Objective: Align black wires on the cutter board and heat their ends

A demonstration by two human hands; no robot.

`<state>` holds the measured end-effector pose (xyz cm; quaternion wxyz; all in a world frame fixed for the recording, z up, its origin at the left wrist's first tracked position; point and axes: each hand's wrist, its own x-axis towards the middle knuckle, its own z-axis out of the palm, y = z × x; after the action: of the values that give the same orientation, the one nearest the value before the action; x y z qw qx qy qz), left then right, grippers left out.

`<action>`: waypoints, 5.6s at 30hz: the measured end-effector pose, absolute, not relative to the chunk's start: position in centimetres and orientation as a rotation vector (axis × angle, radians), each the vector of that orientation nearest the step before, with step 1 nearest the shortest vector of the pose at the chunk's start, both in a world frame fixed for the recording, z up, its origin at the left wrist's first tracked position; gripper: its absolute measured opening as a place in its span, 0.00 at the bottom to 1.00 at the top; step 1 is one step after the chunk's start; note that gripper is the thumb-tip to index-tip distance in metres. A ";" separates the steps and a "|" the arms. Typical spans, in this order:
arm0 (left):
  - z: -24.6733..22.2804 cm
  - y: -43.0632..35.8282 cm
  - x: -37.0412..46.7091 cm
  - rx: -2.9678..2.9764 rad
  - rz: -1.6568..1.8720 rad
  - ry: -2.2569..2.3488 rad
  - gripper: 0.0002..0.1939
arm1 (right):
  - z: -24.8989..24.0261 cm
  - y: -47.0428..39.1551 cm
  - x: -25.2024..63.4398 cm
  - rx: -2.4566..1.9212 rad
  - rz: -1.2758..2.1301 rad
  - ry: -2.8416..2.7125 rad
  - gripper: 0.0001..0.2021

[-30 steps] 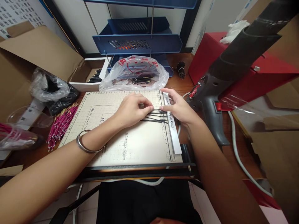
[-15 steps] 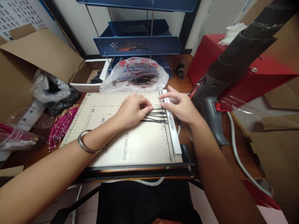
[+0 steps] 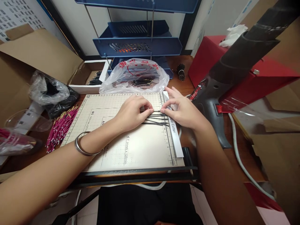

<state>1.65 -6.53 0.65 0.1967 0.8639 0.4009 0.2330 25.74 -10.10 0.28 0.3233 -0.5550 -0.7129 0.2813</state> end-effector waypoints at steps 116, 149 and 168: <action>0.5 -6.6 0.5 2.530 1.186 0.694 0.08 | 0.3 -11.6 23.0 -1.125 0.372 -1.823 0.07; 0.2 -5.7 0.3 2.498 1.015 0.680 0.11 | 0.6 -11.3 24.8 -1.181 0.505 -1.882 0.05; 0.6 -6.7 0.2 2.662 0.881 0.619 0.10 | -0.1 -11.2 26.0 -1.362 0.533 -1.987 0.04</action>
<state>0.25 -6.75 0.56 0.1348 0.9185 0.2137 0.3041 26.04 -11.17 -0.11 0.3308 -0.5211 -0.7598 0.2040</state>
